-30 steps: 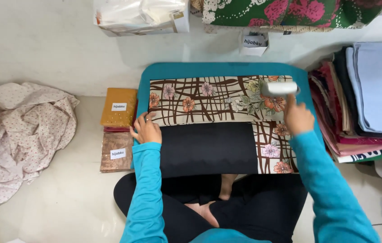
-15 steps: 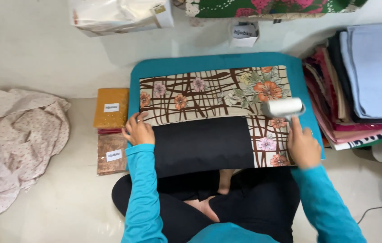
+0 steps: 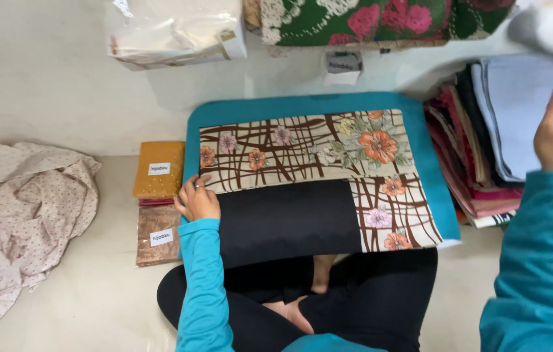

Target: Unfolding a patterned cloth, cleaning it with a lint roller, and then folding it neatly.

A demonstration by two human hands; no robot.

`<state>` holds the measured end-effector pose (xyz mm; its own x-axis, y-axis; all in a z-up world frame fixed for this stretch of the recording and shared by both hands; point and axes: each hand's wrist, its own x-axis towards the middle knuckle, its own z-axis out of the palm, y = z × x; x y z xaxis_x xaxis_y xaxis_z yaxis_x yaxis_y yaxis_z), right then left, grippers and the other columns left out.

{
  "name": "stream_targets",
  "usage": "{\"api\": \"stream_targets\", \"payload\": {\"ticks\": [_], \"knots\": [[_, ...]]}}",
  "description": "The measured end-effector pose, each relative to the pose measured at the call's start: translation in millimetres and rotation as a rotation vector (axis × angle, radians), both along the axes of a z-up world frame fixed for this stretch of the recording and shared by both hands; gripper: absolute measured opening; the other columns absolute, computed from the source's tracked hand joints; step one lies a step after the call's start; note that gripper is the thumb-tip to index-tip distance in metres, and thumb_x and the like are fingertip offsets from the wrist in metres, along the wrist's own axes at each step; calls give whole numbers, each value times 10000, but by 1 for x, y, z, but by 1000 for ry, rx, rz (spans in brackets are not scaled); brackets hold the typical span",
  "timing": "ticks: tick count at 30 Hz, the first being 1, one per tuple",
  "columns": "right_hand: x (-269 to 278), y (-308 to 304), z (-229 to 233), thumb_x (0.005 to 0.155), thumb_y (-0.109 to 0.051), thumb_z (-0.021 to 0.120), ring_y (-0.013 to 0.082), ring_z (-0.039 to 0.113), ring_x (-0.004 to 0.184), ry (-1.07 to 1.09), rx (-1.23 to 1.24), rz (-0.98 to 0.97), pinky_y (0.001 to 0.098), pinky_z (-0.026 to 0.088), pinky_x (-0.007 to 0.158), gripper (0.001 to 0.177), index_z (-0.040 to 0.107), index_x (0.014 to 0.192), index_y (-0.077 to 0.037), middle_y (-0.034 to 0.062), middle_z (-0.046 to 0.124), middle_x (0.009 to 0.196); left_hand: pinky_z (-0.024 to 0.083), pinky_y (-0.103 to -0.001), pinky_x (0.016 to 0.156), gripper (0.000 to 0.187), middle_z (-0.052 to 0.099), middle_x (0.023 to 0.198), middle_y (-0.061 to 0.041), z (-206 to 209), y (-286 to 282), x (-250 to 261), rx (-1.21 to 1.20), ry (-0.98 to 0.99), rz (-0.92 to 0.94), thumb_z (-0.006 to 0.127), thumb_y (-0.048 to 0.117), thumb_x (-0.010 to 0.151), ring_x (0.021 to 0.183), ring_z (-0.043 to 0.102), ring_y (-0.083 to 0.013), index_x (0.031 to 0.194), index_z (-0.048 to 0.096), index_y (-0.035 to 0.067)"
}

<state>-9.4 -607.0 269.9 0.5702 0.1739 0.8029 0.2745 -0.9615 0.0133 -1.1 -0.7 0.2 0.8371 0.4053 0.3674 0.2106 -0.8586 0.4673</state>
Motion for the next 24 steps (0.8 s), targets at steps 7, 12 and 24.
{"api": "stream_targets", "payload": {"ticks": [7,12,24], "knots": [[-20,37,-81,1016,-268,623,436,721,875,686,-50,-111,504,572,719,524,595,1515,-110,205,729,1238,380,-589,1100,343,582,1418,-92,18,-9,-12,379,-252,-390,620,209,937,1296,533,-288,1258,678,106],[17,97,-118,973,-409,576,300,734,980,804,-218,82,418,594,774,522,569,1477,-271,46,719,1263,350,-543,1143,305,626,1336,33,5,10,-22,292,-85,-333,652,229,897,1294,549,-225,1197,681,182],[130,359,-105,1090,-312,511,338,694,1045,984,-361,567,506,566,911,401,571,1485,-286,120,686,1095,317,-561,1132,182,652,1071,72,-51,51,-13,408,-146,-81,654,398,852,1133,584,-204,993,697,291]]}}
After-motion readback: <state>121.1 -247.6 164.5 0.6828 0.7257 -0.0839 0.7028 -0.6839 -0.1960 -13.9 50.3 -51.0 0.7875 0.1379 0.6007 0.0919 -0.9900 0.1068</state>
